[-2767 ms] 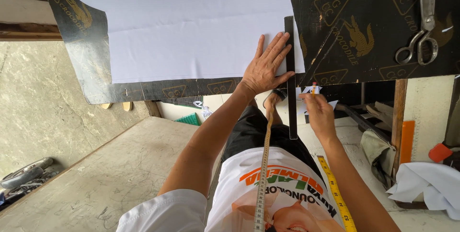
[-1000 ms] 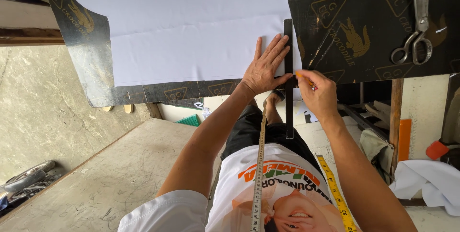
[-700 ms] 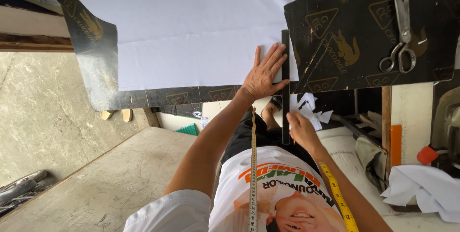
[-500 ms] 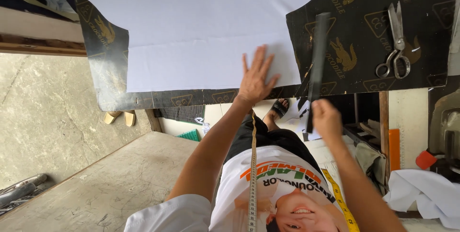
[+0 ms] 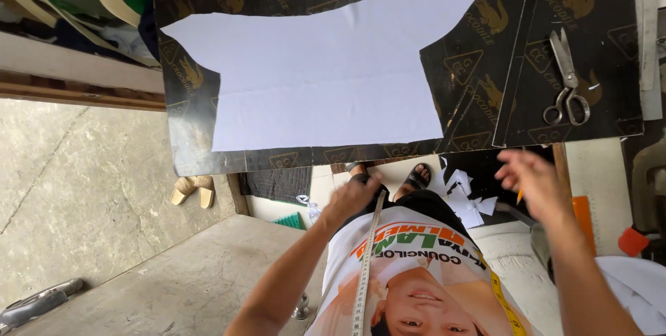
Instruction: The person is measuring and marking a white fabric piece on a cutting table using a ruler, pencil, and measuring tape.
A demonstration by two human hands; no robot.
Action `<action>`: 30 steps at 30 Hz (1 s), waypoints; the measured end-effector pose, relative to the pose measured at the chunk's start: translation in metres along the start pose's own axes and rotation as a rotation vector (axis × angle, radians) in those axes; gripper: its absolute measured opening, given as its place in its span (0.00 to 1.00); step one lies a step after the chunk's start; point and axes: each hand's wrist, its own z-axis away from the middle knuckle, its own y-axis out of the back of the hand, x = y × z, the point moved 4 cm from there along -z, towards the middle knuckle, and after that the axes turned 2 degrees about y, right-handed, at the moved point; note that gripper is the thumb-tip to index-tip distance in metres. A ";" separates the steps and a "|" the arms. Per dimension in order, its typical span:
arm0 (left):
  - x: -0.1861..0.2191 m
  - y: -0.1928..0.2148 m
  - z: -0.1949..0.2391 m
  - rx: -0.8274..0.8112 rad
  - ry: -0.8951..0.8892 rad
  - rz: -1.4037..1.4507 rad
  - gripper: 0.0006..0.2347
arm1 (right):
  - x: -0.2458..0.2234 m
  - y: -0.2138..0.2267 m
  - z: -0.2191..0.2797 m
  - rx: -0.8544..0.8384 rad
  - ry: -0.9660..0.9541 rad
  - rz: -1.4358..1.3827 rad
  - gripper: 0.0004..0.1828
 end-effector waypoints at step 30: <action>0.047 0.063 -0.066 -0.203 -0.449 0.381 0.33 | -0.036 -0.255 0.035 -0.020 0.089 -0.265 0.25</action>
